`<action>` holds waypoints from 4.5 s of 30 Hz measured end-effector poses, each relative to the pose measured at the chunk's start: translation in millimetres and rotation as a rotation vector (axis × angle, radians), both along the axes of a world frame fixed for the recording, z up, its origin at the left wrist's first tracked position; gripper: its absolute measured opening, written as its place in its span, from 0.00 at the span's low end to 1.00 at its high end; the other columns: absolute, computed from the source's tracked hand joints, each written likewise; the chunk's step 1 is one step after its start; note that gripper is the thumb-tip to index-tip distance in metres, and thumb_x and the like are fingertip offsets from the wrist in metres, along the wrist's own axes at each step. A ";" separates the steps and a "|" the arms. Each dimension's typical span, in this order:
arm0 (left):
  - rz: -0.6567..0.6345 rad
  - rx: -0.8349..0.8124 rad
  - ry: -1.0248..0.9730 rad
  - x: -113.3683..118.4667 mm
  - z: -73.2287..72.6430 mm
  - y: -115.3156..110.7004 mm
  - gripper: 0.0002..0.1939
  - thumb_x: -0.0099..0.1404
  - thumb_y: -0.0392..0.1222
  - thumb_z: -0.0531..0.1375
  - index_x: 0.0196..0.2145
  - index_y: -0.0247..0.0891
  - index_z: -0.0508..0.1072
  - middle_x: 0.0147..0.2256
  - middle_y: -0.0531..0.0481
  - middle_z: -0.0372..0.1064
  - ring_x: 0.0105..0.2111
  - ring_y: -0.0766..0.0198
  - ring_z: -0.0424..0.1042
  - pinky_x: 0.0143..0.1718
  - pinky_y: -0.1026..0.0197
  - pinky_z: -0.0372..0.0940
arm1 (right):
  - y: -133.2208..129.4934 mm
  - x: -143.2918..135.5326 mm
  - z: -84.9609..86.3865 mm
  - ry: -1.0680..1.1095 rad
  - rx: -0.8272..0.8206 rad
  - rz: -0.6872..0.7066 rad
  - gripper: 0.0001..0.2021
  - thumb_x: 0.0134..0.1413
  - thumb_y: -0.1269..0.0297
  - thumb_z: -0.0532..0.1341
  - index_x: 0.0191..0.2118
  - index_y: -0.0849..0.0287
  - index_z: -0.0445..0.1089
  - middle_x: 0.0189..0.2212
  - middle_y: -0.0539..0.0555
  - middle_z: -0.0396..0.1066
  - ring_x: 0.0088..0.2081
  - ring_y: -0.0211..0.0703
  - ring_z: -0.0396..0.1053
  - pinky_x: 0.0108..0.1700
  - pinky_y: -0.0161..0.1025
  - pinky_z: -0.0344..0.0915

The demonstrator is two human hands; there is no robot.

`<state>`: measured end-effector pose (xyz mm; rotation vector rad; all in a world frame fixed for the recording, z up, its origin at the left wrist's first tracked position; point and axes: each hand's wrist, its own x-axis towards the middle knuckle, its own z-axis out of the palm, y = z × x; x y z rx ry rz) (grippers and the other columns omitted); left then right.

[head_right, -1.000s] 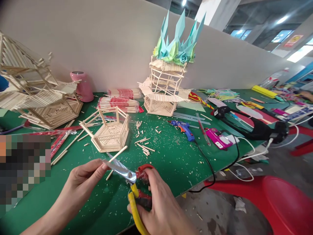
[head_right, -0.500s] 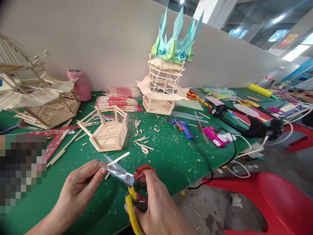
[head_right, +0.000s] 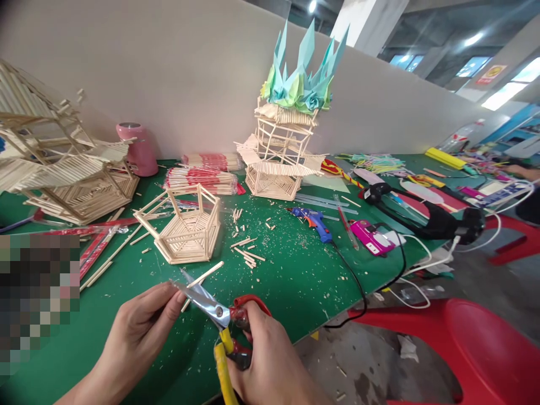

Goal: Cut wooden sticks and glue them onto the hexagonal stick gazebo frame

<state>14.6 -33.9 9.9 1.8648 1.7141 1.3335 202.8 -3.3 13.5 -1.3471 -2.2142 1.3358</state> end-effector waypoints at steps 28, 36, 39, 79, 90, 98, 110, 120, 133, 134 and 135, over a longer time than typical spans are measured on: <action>-0.122 -0.086 -0.171 -8.6 1.1 1.4 0.10 0.62 0.36 0.55 0.25 0.36 0.73 0.19 0.53 0.66 0.18 0.70 0.61 0.20 0.70 0.60 | -9.3 0.8 11.4 0.000 -0.029 -0.131 0.18 0.42 0.66 0.60 0.42 0.58 0.59 0.33 0.52 0.67 0.32 0.39 0.68 0.36 0.33 0.68; -0.101 -0.099 -0.185 -6.9 -2.4 -0.9 0.10 0.61 0.37 0.55 0.27 0.34 0.74 0.19 0.53 0.65 0.18 0.70 0.59 0.19 0.69 0.58 | -4.7 0.5 8.8 -0.027 -0.081 -0.010 0.13 0.45 0.69 0.58 0.39 0.58 0.58 0.29 0.51 0.68 0.29 0.37 0.67 0.27 0.29 0.65; -0.118 -0.042 -0.187 -7.0 -2.1 -1.9 0.10 0.61 0.36 0.54 0.26 0.34 0.75 0.20 0.51 0.67 0.20 0.68 0.62 0.22 0.68 0.60 | -7.2 1.2 6.5 -0.046 -0.014 -0.075 0.15 0.44 0.65 0.59 0.40 0.58 0.59 0.33 0.53 0.69 0.32 0.39 0.69 0.34 0.33 0.68; -0.335 -0.633 -0.703 -20.8 4.2 5.8 0.18 0.60 0.49 0.55 0.20 0.34 0.70 0.16 0.56 0.57 0.19 0.71 0.51 0.20 0.66 0.47 | -3.9 2.5 9.5 -0.022 -0.063 -0.010 0.15 0.44 0.66 0.62 0.40 0.57 0.61 0.29 0.50 0.67 0.30 0.38 0.65 0.33 0.32 0.64; -0.367 -0.695 -0.863 -24.1 1.8 5.0 0.17 0.57 0.52 0.58 0.25 0.34 0.73 0.15 0.58 0.55 0.17 0.73 0.48 0.19 0.67 0.43 | 1.2 3.3 9.2 -0.011 -0.050 0.053 0.15 0.44 0.67 0.62 0.38 0.57 0.57 0.27 0.47 0.62 0.26 0.34 0.61 0.29 0.31 0.62; -0.142 -0.432 -0.555 -12.2 -0.5 2.4 0.14 0.59 0.47 0.57 0.23 0.35 0.72 0.22 0.50 0.65 0.24 0.67 0.58 0.25 0.65 0.54 | 0.4 0.7 7.8 -0.026 -0.056 -0.006 0.16 0.44 0.66 0.62 0.39 0.56 0.58 0.26 0.46 0.63 0.25 0.34 0.61 0.27 0.30 0.60; -0.328 -0.651 -0.823 -21.0 -0.9 6.5 0.17 0.58 0.52 0.58 0.23 0.34 0.73 0.17 0.57 0.53 0.19 0.72 0.47 0.20 0.66 0.43 | -1.7 1.0 3.8 -0.022 -0.041 0.038 0.13 0.45 0.67 0.60 0.37 0.57 0.57 0.28 0.48 0.64 0.29 0.36 0.63 0.33 0.32 0.63; -0.429 -0.737 -0.999 -25.1 -2.4 6.2 0.17 0.55 0.53 0.61 0.27 0.34 0.74 0.15 0.59 0.52 0.17 0.73 0.45 0.18 0.66 0.40 | 0.3 2.1 6.1 -0.010 0.005 0.064 0.15 0.45 0.66 0.61 0.39 0.57 0.56 0.32 0.50 0.64 0.32 0.37 0.65 0.38 0.34 0.65; -0.365 -0.652 -0.892 -24.9 0.5 4.1 0.16 0.56 0.53 0.60 0.25 0.35 0.75 0.16 0.57 0.54 0.18 0.72 0.48 0.19 0.67 0.43 | 3.1 2.2 7.2 -0.007 0.033 0.040 0.16 0.42 0.65 0.62 0.36 0.56 0.56 0.31 0.49 0.64 0.29 0.37 0.63 0.32 0.32 0.63; -0.403 -0.691 -0.957 -26.0 0.4 4.4 0.16 0.55 0.53 0.61 0.26 0.35 0.76 0.16 0.58 0.53 0.18 0.73 0.47 0.18 0.67 0.41 | 3.3 2.3 6.8 -0.009 0.050 0.056 0.15 0.42 0.65 0.62 0.35 0.56 0.56 0.29 0.49 0.63 0.29 0.37 0.63 0.32 0.32 0.63; -0.425 -0.712 -1.001 -26.3 0.3 4.5 0.16 0.54 0.53 0.62 0.27 0.35 0.76 0.15 0.58 0.53 0.17 0.74 0.46 0.18 0.67 0.40 | 3.5 2.3 6.1 -0.011 0.061 0.069 0.14 0.42 0.66 0.61 0.35 0.56 0.56 0.28 0.48 0.63 0.28 0.37 0.63 0.31 0.33 0.63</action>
